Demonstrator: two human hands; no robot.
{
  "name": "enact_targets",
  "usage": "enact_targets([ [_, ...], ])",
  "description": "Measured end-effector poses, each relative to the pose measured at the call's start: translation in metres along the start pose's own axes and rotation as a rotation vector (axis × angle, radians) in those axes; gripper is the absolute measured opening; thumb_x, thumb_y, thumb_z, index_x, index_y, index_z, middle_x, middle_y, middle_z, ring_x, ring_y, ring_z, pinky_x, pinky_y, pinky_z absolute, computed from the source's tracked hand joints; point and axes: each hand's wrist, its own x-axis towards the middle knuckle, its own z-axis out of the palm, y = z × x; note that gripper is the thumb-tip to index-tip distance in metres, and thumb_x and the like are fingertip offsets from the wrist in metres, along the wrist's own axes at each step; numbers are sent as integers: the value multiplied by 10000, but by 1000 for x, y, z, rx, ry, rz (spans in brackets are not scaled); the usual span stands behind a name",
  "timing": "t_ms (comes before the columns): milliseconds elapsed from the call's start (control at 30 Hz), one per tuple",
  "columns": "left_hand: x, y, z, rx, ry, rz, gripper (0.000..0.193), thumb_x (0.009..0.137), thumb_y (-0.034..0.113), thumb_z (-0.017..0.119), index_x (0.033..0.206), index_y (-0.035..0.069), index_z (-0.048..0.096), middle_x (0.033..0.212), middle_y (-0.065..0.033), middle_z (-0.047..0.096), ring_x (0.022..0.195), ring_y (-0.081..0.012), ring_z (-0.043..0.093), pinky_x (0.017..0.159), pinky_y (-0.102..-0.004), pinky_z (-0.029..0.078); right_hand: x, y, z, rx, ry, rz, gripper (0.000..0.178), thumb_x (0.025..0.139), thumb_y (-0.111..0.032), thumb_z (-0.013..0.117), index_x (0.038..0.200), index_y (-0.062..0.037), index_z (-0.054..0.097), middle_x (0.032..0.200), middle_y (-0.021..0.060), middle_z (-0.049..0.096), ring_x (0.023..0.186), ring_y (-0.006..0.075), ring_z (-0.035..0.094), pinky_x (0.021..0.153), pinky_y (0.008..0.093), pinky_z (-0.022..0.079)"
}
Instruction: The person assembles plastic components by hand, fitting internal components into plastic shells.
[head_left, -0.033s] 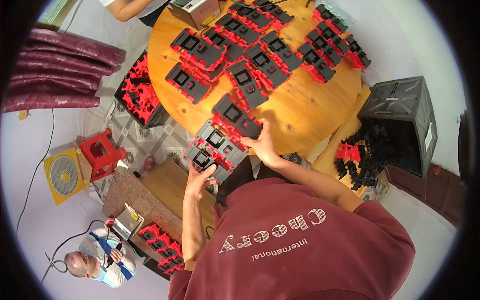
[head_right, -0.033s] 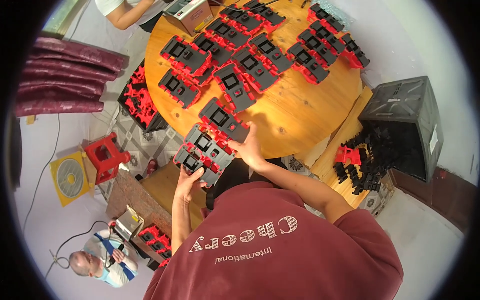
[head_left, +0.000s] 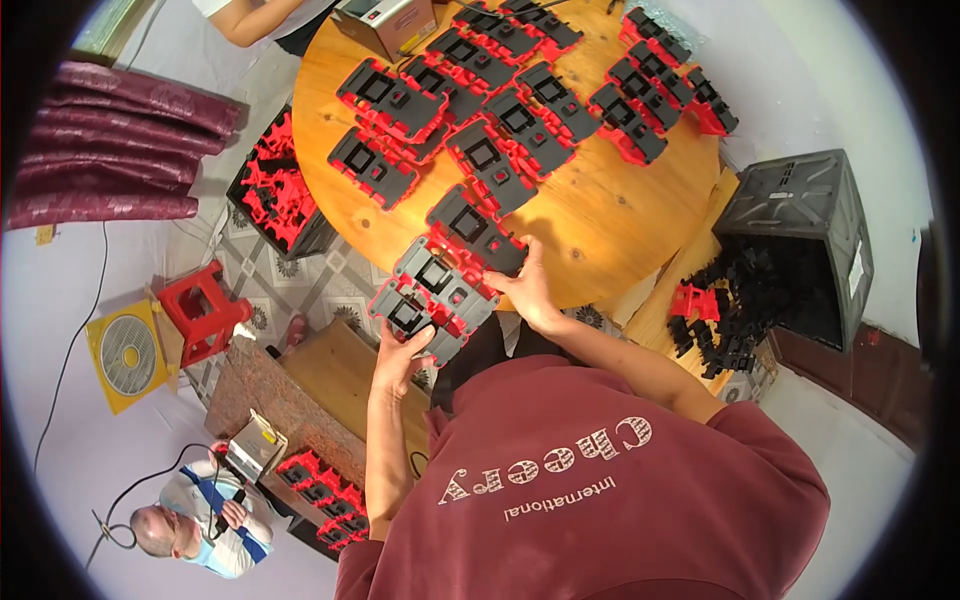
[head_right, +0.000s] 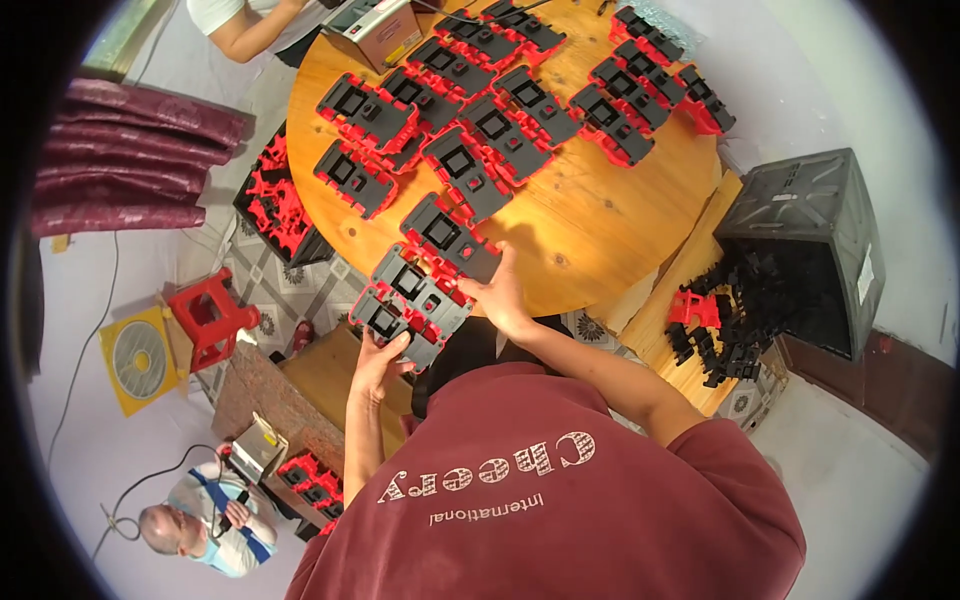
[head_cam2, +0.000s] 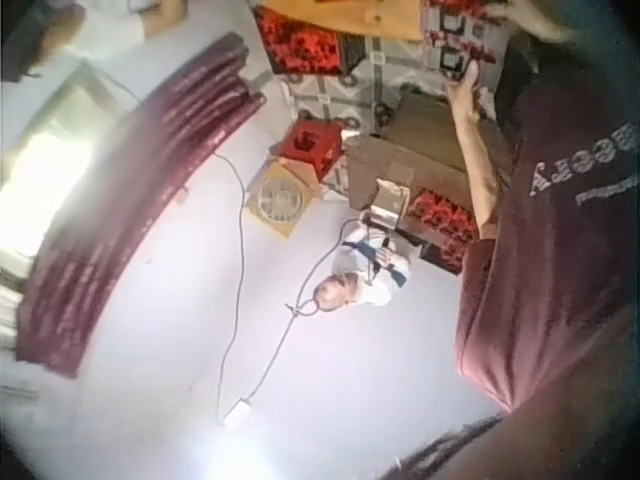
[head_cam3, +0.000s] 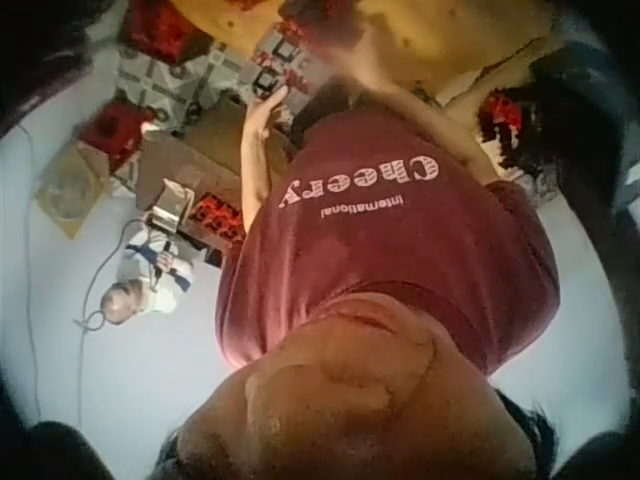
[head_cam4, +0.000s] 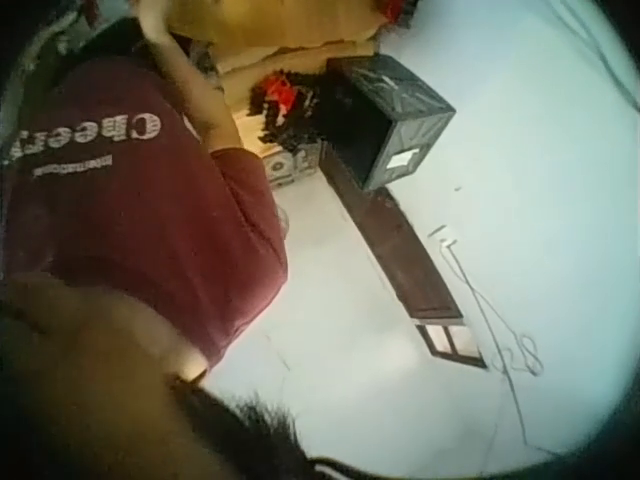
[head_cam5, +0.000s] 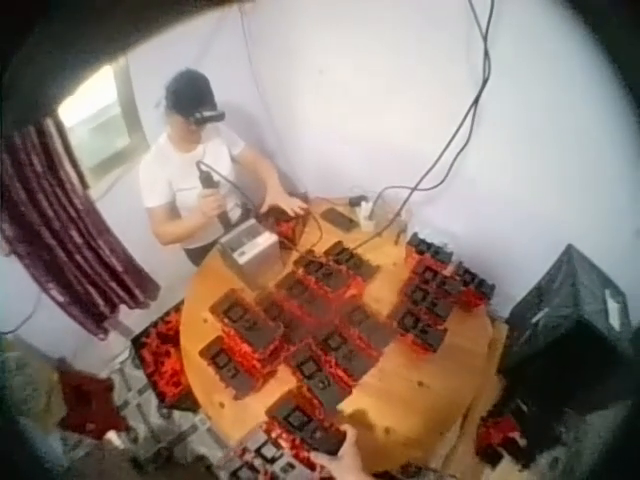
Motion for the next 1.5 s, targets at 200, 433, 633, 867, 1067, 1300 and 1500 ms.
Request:
enact_targets([
  [200,6,-2,36,16,73,-42,1000,712,237,874,1446,195,196,1291,-124,534,1029,-283,620,630,-360,537,4,-15,-25,-301,101,-64,910,724,-137,850,1422,-18,279,1126,132,617,935,184,624,839,336,518],
  [433,0,-26,30,-134,100,-46,866,774,211,819,1416,248,238,1333,-128,497,1057,-371,588,692,-488,529,16,-19,-28,-344,-83,32,982,723,-230,857,1475,-12,264,1275,165,575,991,204,623,857,332,498],
  [633,31,-3,41,-101,119,77,1118,760,262,837,1521,231,17,1327,-203,499,1094,-371,594,778,-553,525,40,-24,-18,-131,-15,-116,1014,735,-194,854,1505,-64,206,1111,164,593,876,210,670,760,343,548],
  [867,40,-7,61,-139,120,208,971,852,204,763,1529,313,75,1508,-85,327,1299,-308,447,804,-537,505,76,-23,-59,-227,92,28,936,806,-280,801,1504,-60,218,1340,231,495,1081,257,619,899,384,511],
  [1067,40,-16,54,-150,189,152,873,861,236,753,1498,300,159,1462,-66,391,1255,-296,488,837,-545,490,141,-74,-137,-939,645,-564,877,770,-319,795,1475,-84,331,1476,202,344,1297,370,408,1074,470,349],
  [1300,61,-26,47,-105,157,230,891,835,304,774,1472,332,152,1395,-73,446,1146,-324,541,721,-537,507,197,-113,-226,-1207,380,-260,906,701,-286,818,1473,-204,351,1446,138,348,1266,366,417,1038,519,350],
  [1500,34,-9,67,-157,251,171,891,837,195,773,1477,266,159,1370,-89,475,1183,-290,554,751,-532,543,146,-99,-230,-1158,266,-126,865,701,-334,817,1447,-219,395,1419,132,380,1243,347,441,995,533,364],
])
